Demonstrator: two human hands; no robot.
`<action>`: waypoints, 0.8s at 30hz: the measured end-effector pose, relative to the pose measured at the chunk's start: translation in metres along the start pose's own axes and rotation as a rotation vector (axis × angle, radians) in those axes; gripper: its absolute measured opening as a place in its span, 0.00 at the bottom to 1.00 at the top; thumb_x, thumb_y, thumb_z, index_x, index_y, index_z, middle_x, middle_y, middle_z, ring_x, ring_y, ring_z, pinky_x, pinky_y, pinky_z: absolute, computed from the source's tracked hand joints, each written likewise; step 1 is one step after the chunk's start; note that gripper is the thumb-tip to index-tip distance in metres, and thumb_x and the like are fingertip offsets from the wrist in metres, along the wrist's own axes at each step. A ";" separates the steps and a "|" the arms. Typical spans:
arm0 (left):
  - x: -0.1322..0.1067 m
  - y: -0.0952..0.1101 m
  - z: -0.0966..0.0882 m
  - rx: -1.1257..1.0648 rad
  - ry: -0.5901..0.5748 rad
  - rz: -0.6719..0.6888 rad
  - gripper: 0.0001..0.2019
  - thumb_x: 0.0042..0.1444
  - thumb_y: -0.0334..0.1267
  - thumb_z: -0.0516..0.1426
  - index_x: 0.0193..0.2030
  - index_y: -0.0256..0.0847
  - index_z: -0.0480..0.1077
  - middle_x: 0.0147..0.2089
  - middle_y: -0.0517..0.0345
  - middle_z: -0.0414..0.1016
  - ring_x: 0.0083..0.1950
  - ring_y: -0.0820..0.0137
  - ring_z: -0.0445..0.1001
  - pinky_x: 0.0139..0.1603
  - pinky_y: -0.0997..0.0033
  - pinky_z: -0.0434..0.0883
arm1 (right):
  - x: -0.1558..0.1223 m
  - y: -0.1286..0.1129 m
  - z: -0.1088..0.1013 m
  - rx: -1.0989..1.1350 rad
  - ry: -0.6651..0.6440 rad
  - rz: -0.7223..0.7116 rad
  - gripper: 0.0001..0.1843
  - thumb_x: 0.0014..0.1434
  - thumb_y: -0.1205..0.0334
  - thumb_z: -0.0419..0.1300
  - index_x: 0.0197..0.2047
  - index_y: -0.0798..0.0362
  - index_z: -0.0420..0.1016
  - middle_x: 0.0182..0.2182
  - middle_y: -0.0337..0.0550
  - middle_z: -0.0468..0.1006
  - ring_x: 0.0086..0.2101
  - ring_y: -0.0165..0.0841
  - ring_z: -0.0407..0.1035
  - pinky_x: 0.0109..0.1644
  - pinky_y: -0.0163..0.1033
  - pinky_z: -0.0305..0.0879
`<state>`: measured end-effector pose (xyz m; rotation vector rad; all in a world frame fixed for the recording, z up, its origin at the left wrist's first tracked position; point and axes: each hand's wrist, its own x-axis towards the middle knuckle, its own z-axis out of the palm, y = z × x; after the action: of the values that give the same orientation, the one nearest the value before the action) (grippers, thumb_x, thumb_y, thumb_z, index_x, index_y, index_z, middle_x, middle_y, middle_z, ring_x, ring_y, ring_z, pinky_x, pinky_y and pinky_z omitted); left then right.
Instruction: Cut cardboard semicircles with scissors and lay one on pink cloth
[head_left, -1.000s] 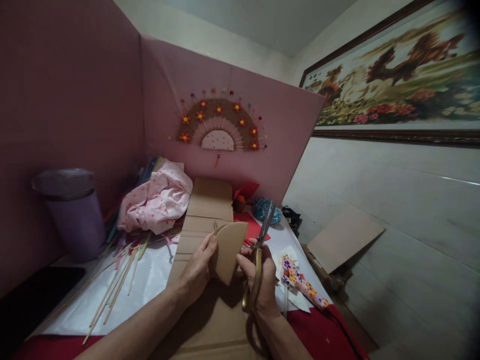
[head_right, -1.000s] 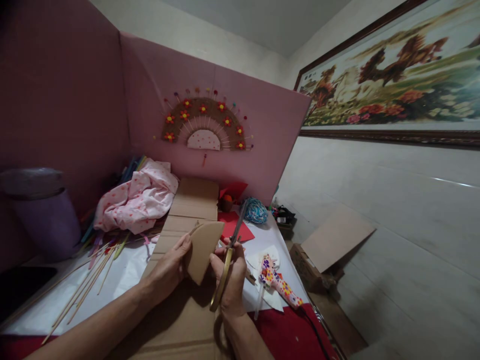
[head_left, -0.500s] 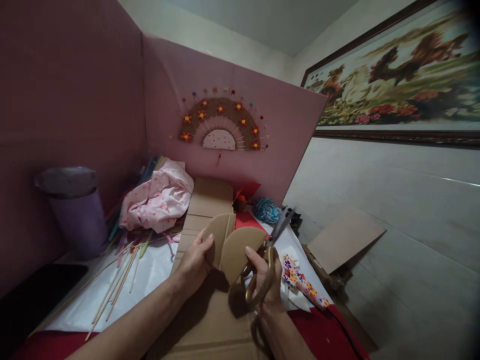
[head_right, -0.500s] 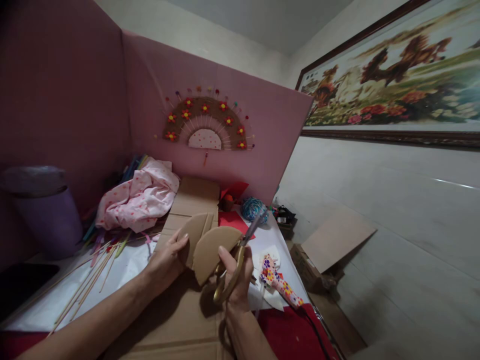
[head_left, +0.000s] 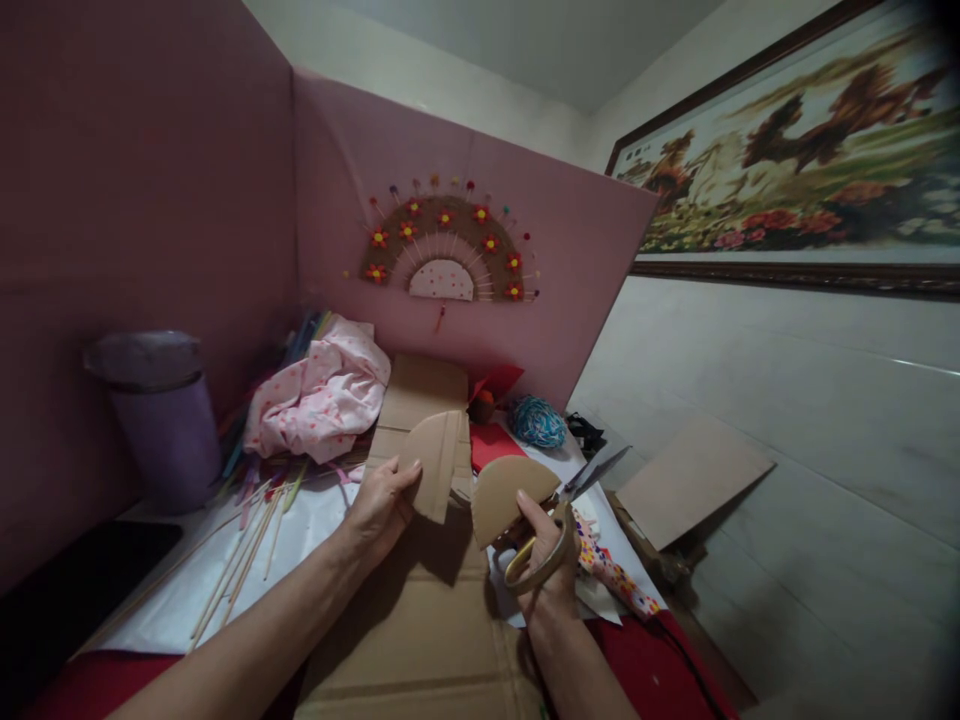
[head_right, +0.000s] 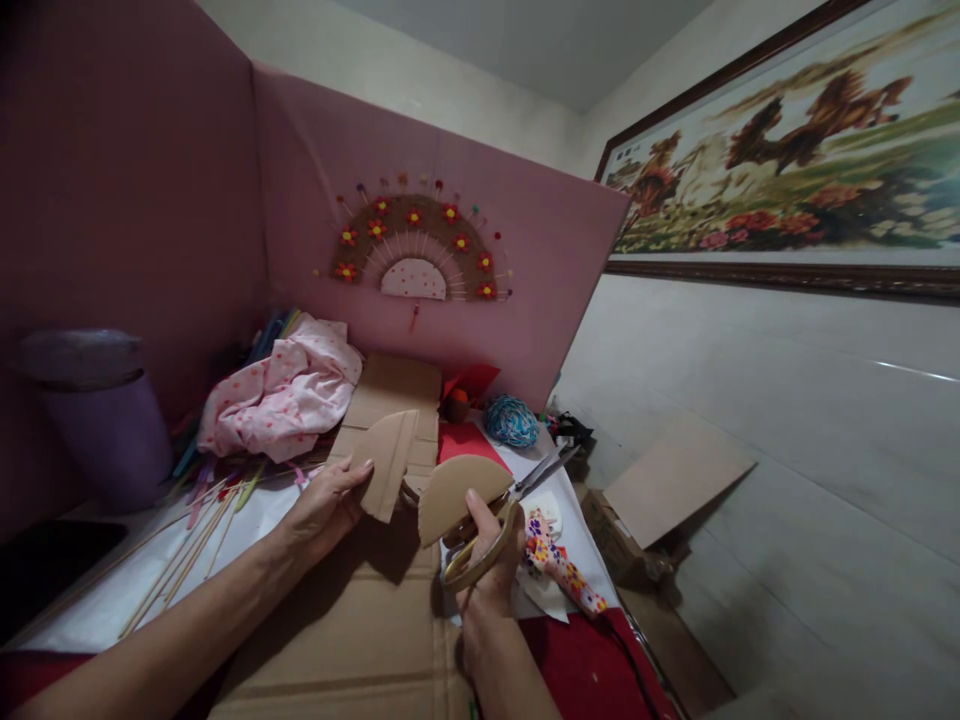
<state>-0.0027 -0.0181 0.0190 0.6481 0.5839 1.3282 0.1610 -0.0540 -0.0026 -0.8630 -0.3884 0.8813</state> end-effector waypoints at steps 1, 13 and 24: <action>0.000 0.000 0.000 0.004 0.002 0.005 0.13 0.48 0.25 0.61 0.42 0.30 0.72 0.31 0.47 0.81 0.34 0.61 0.80 0.37 0.64 0.78 | -0.001 0.000 0.000 -0.022 -0.009 -0.039 0.19 0.41 0.59 0.70 0.35 0.51 0.68 0.27 0.34 0.76 0.25 0.32 0.73 0.26 0.37 0.71; 0.002 0.001 -0.002 0.058 0.085 0.083 0.12 0.40 0.28 0.67 0.34 0.33 0.74 0.28 0.57 0.79 0.25 0.73 0.75 0.26 0.76 0.74 | -0.002 0.003 -0.003 -0.093 -0.117 -0.086 0.20 0.42 0.59 0.71 0.36 0.53 0.69 0.30 0.36 0.78 0.27 0.34 0.73 0.31 0.39 0.72; -0.006 -0.015 0.006 0.085 -0.084 -0.033 0.12 0.44 0.37 0.67 0.34 0.34 0.74 0.28 0.54 0.78 0.26 0.70 0.75 0.27 0.73 0.71 | -0.010 -0.002 -0.001 -0.275 -0.292 -0.198 0.18 0.43 0.61 0.69 0.38 0.52 0.69 0.32 0.38 0.79 0.33 0.36 0.74 0.39 0.40 0.70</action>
<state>0.0111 -0.0268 0.0126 0.7576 0.5827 1.2441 0.1568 -0.0638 -0.0010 -0.9303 -0.8505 0.7802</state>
